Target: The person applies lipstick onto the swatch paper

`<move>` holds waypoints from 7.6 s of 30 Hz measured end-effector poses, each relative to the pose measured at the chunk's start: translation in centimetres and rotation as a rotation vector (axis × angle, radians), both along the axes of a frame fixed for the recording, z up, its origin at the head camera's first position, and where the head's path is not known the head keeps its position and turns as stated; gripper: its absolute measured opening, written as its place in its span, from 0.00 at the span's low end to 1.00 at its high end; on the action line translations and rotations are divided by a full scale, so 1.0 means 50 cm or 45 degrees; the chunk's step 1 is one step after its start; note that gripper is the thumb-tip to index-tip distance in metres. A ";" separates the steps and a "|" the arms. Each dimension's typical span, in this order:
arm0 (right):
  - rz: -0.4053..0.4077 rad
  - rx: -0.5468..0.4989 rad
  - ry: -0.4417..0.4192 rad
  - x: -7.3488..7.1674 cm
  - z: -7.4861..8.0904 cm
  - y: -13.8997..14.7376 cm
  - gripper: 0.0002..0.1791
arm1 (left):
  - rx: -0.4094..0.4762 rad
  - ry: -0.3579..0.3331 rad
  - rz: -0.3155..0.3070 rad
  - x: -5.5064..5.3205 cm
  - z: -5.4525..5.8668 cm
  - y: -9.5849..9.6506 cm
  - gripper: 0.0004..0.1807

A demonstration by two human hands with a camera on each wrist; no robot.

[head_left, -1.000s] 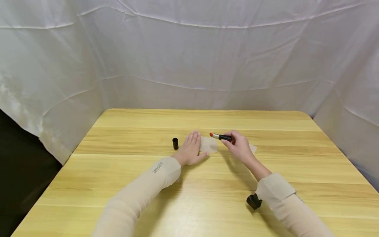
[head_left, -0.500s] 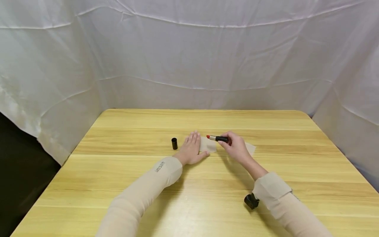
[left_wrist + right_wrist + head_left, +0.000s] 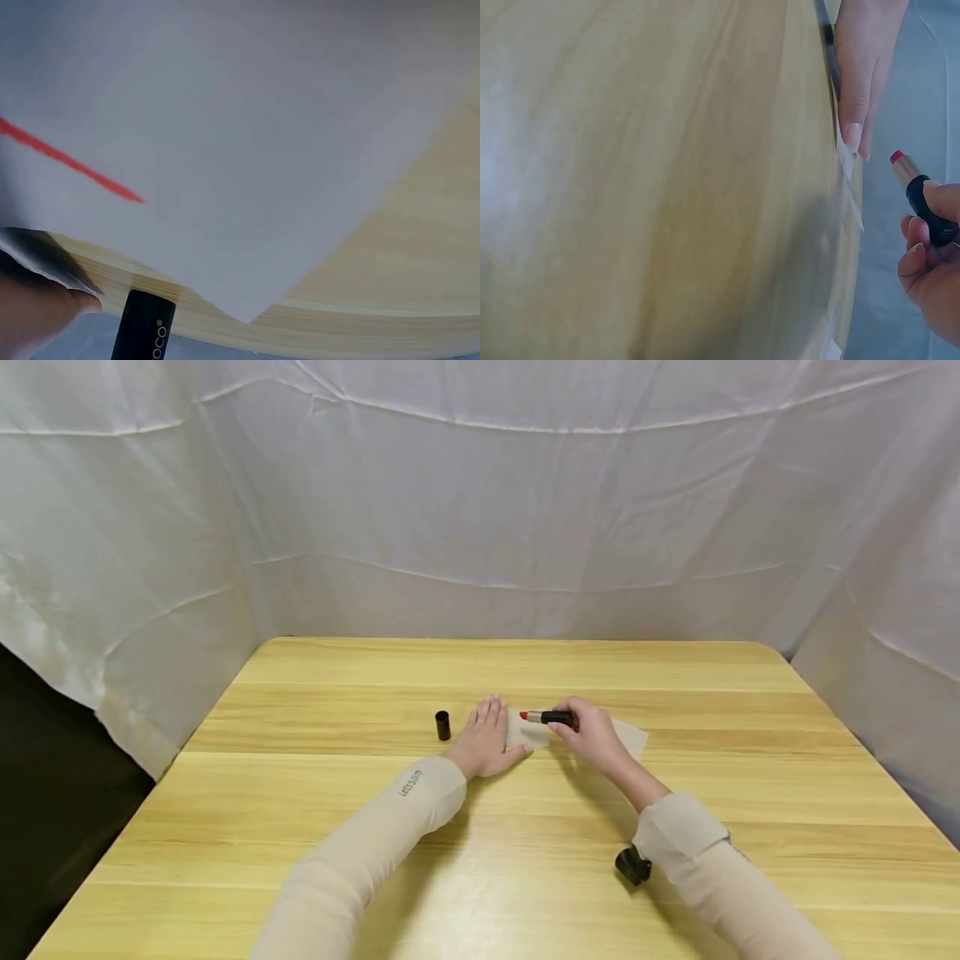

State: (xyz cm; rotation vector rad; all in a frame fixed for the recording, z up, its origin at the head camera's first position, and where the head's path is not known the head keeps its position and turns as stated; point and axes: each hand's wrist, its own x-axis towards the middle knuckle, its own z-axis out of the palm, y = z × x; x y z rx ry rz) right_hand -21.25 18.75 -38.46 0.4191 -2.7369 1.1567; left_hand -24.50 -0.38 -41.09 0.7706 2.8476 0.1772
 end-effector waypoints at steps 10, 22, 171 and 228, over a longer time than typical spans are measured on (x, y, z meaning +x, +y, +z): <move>0.032 0.072 0.022 -0.012 -0.011 -0.006 0.09 | -0.042 0.007 0.003 0.000 -0.006 0.003 0.48; 0.066 0.139 0.028 -0.020 -0.012 -0.012 0.09 | -0.094 -0.047 0.027 -0.009 -0.016 0.006 0.47; 0.073 0.371 0.195 0.029 0.016 0.044 0.10 | -0.185 -0.016 0.050 0.003 -0.001 0.013 0.48; -0.214 0.210 0.462 0.079 0.027 0.165 0.13 | -0.008 -0.021 -0.175 0.092 0.019 0.115 0.47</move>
